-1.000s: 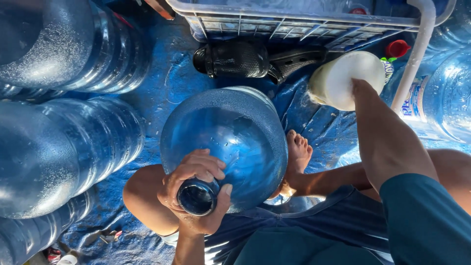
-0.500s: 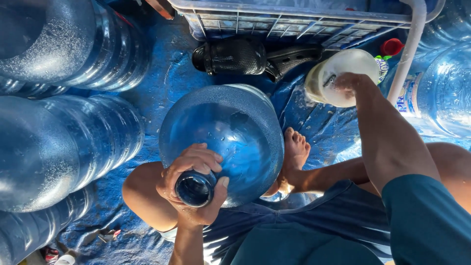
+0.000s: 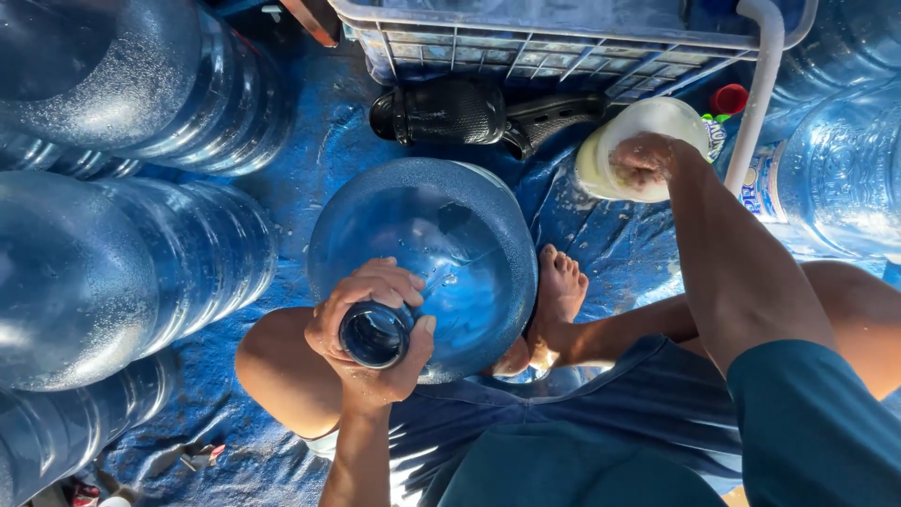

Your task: The person sits on a blue tarp and cleans a large water jug. They first rinse the jug using a white tube, then scrub the exterior with a soapy sponge, and finally place the jug aside.

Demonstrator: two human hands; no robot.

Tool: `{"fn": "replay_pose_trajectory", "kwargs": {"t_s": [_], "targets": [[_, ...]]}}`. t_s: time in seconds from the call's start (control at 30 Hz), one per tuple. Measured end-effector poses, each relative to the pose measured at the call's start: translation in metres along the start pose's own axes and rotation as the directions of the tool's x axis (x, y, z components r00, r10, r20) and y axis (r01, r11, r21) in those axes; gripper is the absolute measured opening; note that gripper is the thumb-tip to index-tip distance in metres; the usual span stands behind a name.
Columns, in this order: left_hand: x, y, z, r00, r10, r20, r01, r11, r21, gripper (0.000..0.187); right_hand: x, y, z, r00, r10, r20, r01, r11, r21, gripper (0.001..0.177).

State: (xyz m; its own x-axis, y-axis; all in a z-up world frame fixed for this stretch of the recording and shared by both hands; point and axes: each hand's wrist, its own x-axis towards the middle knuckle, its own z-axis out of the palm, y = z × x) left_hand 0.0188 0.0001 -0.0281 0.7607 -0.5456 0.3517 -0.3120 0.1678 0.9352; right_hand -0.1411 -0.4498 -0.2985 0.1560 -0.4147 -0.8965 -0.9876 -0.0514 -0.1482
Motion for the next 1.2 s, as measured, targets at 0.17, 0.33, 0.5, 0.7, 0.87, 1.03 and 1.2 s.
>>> {"fn": "replay_pose_trajectory", "kwargs": {"t_s": [0.17,0.33,0.5,0.7,0.87,1.03,1.2], "targets": [[0.001,-0.014,-0.004,0.985,0.174,0.014,-0.174,0.984,-0.028,0.029,0.077,0.074,-0.023,0.954,-0.159,0.254,-0.136,0.525,0.840,0.062],[0.002,-0.015,-0.007,0.984,0.177,0.020,-0.176,0.984,-0.031,0.026,0.001,0.044,-0.024,0.971,-0.183,0.154,0.005,0.659,0.752,0.065],[0.003,-0.016,-0.005,0.984,0.174,0.035,-0.173,0.984,-0.033,0.024,-0.027,0.032,-0.026,0.967,-0.197,0.163,-0.008,0.616,0.788,0.069],[0.000,-0.019,-0.004,0.977,0.205,0.056,-0.200,0.977,-0.073,0.026,0.073,0.071,-0.014,0.959,-0.197,-0.206,0.285,0.666,0.690,0.062],[-0.001,0.005,0.006,1.000,0.006,-0.002,-0.006,1.000,-0.017,0.026,0.031,-0.002,-0.005,0.926,-0.093,-0.366,-0.018,0.957,-0.290,0.065],[0.002,0.000,0.007,1.000,0.004,0.011,-0.005,1.000,0.016,0.026,0.065,0.013,0.013,0.891,-0.056,-0.450,-0.037,0.980,-0.195,0.095],[0.005,-0.004,0.007,0.999,-0.017,0.039,0.016,0.999,0.038,0.027,0.078,0.025,0.022,0.905,0.054,-0.422,-0.092,0.993,-0.070,0.091]]}}
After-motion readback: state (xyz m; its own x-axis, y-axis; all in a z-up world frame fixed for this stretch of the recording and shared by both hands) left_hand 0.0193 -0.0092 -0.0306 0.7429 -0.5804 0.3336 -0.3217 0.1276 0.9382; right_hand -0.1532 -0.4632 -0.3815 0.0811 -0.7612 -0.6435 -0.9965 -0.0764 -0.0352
